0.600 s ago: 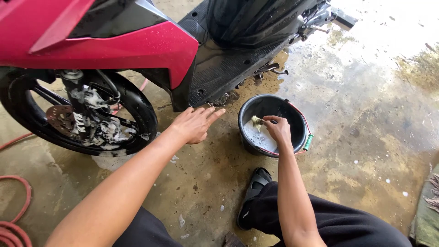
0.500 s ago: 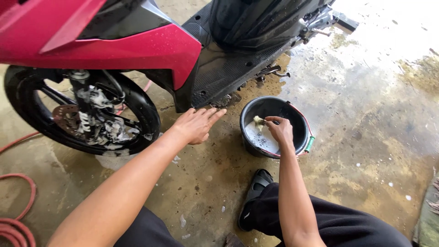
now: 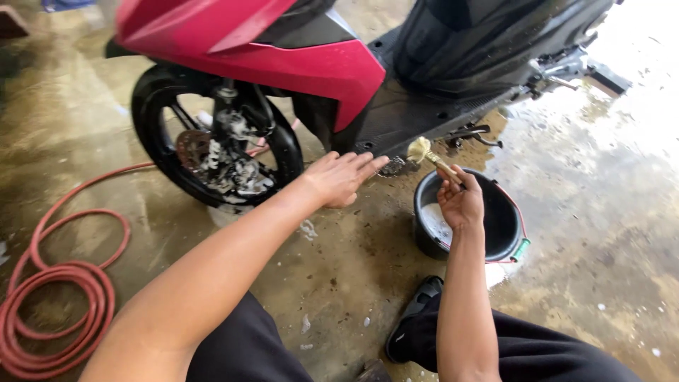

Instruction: Scrubbing the front wheel and fork of a motorcycle with a brush and soapy water.

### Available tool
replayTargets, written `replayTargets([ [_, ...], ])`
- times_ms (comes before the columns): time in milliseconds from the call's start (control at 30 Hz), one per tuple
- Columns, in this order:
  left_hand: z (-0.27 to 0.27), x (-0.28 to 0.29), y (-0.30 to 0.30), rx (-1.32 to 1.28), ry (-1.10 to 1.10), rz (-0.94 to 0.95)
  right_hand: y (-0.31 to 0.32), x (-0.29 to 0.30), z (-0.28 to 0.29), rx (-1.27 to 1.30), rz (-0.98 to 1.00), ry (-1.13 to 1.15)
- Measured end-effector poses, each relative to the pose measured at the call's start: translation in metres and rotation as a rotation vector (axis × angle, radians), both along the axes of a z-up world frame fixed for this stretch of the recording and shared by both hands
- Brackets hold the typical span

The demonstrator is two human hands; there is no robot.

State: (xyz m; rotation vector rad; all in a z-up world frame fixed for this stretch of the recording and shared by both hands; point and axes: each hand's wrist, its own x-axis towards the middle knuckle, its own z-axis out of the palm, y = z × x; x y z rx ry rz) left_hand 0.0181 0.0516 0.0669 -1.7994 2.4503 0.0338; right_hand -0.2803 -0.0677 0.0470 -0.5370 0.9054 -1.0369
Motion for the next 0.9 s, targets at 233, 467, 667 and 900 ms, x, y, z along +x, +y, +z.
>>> replayTargets([
  [233, 0.023, 0.070, 0.062, -0.021, 0.012, 0.188, 0.022, 0.046, 0.002, -0.023, 0.282, 0.052],
  [467, 0.039, 0.136, 0.140, 0.058, 0.078, 0.441, 0.043, 0.110, -0.001, -0.133, 0.481, 0.029],
  [667, 0.062, 0.161, 0.192, 0.071, 0.102, 0.571, 0.068, 0.193, -0.021, -0.007, 0.533, -0.218],
  [900, 0.027, 0.198, 0.211, 0.012, 0.068, 0.659, 0.121, 0.263, -0.049, 0.031, 0.578, -0.210],
])
